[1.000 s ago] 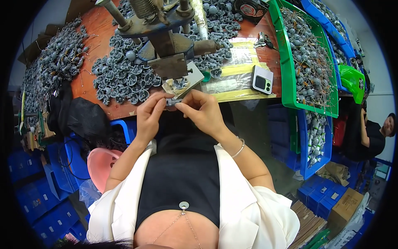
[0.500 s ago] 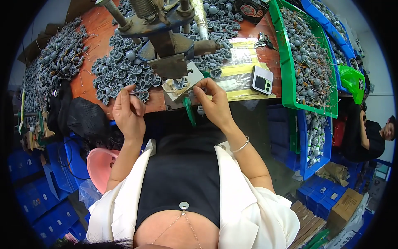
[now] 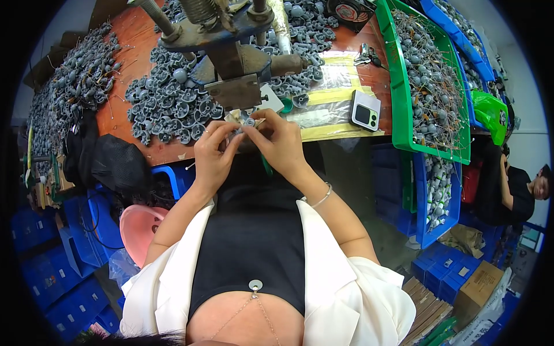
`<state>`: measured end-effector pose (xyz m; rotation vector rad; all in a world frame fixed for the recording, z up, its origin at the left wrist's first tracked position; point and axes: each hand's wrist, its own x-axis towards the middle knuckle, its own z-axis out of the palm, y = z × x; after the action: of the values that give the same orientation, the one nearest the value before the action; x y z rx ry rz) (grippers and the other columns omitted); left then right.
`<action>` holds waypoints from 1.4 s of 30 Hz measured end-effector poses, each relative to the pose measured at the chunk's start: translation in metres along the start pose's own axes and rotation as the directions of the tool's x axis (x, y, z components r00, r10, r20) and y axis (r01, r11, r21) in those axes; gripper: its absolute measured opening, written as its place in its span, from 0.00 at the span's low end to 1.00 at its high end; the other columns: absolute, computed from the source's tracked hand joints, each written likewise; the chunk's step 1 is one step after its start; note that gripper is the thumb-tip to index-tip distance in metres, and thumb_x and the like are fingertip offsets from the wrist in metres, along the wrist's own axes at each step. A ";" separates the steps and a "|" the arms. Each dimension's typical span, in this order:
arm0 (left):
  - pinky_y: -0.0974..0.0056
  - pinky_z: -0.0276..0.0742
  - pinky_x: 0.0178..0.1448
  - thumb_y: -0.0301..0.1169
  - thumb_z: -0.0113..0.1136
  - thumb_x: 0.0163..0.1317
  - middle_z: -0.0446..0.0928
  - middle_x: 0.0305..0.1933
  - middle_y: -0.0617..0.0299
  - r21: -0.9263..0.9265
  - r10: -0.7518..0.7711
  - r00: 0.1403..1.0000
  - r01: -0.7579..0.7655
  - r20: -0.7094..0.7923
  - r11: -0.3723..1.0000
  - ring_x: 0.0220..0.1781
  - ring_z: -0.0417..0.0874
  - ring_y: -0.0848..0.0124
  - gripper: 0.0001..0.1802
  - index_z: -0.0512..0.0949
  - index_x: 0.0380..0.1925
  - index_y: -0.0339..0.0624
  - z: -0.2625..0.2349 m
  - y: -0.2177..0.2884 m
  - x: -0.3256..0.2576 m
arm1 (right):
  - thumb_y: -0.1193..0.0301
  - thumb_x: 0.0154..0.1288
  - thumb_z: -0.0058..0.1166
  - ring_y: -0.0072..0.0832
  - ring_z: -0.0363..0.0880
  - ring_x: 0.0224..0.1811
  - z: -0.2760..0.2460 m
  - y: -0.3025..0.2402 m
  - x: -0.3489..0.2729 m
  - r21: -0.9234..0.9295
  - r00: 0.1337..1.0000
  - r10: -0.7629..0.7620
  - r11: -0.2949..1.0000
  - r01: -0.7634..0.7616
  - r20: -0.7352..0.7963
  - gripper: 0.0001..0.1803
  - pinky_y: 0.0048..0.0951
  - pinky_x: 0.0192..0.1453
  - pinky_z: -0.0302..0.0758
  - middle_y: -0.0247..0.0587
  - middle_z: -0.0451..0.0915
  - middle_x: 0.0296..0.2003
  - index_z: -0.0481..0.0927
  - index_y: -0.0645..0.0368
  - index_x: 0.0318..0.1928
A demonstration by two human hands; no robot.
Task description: Assembling small plastic toy components using a manual press machine.
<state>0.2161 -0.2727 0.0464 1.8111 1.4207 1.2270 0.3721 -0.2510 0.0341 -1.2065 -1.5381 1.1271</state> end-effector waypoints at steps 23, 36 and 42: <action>0.61 0.69 0.31 0.22 0.65 0.49 0.71 0.26 0.58 0.207 -0.033 0.999 0.025 0.039 0.978 0.26 0.75 0.63 0.09 0.82 0.33 0.43 0.004 -0.006 0.021 | 0.75 0.64 0.50 0.22 0.80 0.30 -0.076 -0.026 0.063 -0.280 0.930 -0.200 0.953 0.112 -0.308 0.10 0.22 0.35 0.74 0.39 0.83 0.31 0.79 0.65 0.44; 0.63 0.65 0.31 0.23 0.64 0.51 0.65 0.24 0.58 0.256 0.046 0.999 -0.044 -0.002 0.966 0.24 0.68 0.65 0.07 0.82 0.33 0.40 0.004 -0.007 0.017 | 0.75 0.51 0.65 0.33 0.79 0.35 -0.074 -0.123 0.021 -0.346 0.562 -0.798 0.601 0.720 -0.218 0.17 0.33 0.46 0.74 0.39 0.79 0.32 0.75 0.61 0.42; 0.62 0.66 0.31 0.24 0.63 0.52 0.68 0.26 0.58 0.208 -0.019 0.993 -0.006 0.118 0.978 0.25 0.70 0.64 0.06 0.81 0.32 0.38 0.001 0.006 0.027 | 0.65 0.46 0.71 0.37 0.76 0.37 -0.079 -0.069 -0.034 -0.368 0.430 -0.897 0.368 0.854 0.100 0.16 0.40 0.45 0.74 0.36 0.77 0.29 0.75 0.57 0.24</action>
<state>0.2206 -0.2489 0.0603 1.9810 1.5326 0.9780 0.4389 -0.2817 0.1161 -0.4220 -1.9574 0.0055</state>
